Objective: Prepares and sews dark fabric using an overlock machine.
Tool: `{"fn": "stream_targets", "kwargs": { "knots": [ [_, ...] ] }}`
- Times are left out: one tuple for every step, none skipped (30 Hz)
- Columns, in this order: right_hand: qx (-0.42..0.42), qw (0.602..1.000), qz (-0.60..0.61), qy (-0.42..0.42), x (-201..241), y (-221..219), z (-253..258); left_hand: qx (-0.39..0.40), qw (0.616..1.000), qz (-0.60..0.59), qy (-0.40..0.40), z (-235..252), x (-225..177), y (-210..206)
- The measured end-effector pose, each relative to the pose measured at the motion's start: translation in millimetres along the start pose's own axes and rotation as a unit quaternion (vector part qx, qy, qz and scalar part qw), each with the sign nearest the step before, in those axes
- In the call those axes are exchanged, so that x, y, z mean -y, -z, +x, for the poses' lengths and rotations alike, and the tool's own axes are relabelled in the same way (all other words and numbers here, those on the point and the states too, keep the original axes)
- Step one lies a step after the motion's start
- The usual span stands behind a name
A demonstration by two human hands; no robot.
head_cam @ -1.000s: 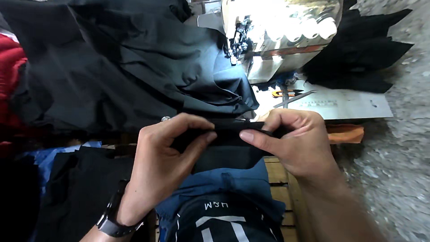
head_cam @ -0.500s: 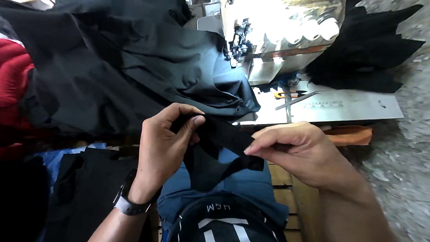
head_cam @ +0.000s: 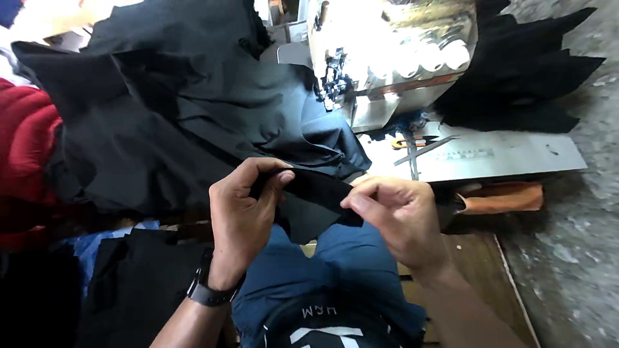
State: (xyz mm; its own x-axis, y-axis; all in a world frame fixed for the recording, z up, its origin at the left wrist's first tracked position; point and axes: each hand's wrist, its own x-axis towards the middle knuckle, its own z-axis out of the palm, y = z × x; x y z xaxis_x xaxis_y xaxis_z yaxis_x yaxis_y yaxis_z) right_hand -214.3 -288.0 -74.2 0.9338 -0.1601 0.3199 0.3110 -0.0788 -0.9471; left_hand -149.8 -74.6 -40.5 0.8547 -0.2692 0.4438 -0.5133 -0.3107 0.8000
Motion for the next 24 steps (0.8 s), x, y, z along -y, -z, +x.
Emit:
{"fn": "stream_targets", "kwargs": {
  "knots": [
    [-0.053,0.999,-0.003,-0.004,-1,-8,3,-0.002,1.000,-0.005,-0.005,1,0,-4],
    [-0.099,0.995,-0.004,-0.008,-3,-14,6,-0.004,1.000,-0.014,-0.010,2,1,-8],
    [-0.130,0.991,0.002,-0.013,-5,-17,9,-0.007,1.000,-0.022,-0.016,3,1,-12],
    [-0.141,0.990,0.008,-0.025,-7,-17,12,-0.009,0.999,-0.028,-0.021,4,2,-14],
    [-0.125,0.991,0.014,-0.045,-8,-14,14,-0.010,0.999,-0.032,-0.026,6,3,-16],
    [-0.104,0.992,0.028,-0.066,-9,-10,17,-0.012,0.999,-0.036,-0.027,9,4,-17],
    [-0.085,0.992,0.040,-0.080,-11,-7,18,-0.014,0.999,-0.037,-0.026,11,5,-18],
    [-0.071,0.992,0.051,-0.088,-12,-5,19,-0.014,0.999,-0.037,-0.025,13,7,-20],
    [-0.067,0.992,0.060,-0.092,-13,-5,20,-0.014,0.999,-0.037,-0.023,15,8,-21],
    [-0.064,0.992,0.068,-0.090,-14,-4,21,-0.014,0.999,-0.036,-0.020,18,8,-22],
    [-0.066,0.992,0.072,-0.084,-16,-4,22,-0.013,0.999,-0.036,-0.017,20,9,-23],
    [-0.072,0.992,0.076,-0.074,-18,-4,23,-0.013,0.999,-0.035,-0.016,23,10,-24],
    [-0.079,0.991,0.082,-0.065,-19,-4,24,-0.012,0.999,-0.032,-0.013,25,10,-26],
    [-0.083,0.991,0.086,-0.062,-21,-3,25,-0.010,1.000,-0.026,-0.011,26,11,-27],
    [-0.083,0.990,0.091,-0.065,-21,-2,27,-0.008,1.000,-0.021,-0.009,28,12,-28],
    [-0.081,0.990,0.092,-0.074,-21,-1,29,-0.005,1.000,-0.016,-0.008,30,13,-28],
    [-0.077,0.989,0.089,-0.084,-21,1,30,-0.002,1.000,-0.015,-0.008,32,13,-29],
    [-0.072,0.990,0.083,-0.089,-21,3,31,-0.001,1.000,-0.017,-0.009,34,13,-30],
    [-0.069,0.991,0.074,-0.089,-21,5,32,0.000,1.000,-0.018,-0.011,36,14,-30],
    [-0.066,0.992,0.064,-0.085,-21,7,34,0.001,1.000,-0.020,-0.012,38,14,-31],
    [-0.066,0.993,0.054,-0.079,-21,8,35,0.002,1.000,-0.021,-0.013,39,14,-32],
    [-0.068,0.994,0.045,-0.073,-21,9,36,0.002,1.000,-0.019,-0.013,41,15,-33],
    [-0.067,0.994,0.040,-0.071,-21,10,37,0.000,1.000,-0.016,-0.013,43,15,-35],
    [-0.063,0.995,0.038,-0.072,-22,11,39,0.001,1.000,-0.012,-0.013,44,16,-35]
  ]
}}
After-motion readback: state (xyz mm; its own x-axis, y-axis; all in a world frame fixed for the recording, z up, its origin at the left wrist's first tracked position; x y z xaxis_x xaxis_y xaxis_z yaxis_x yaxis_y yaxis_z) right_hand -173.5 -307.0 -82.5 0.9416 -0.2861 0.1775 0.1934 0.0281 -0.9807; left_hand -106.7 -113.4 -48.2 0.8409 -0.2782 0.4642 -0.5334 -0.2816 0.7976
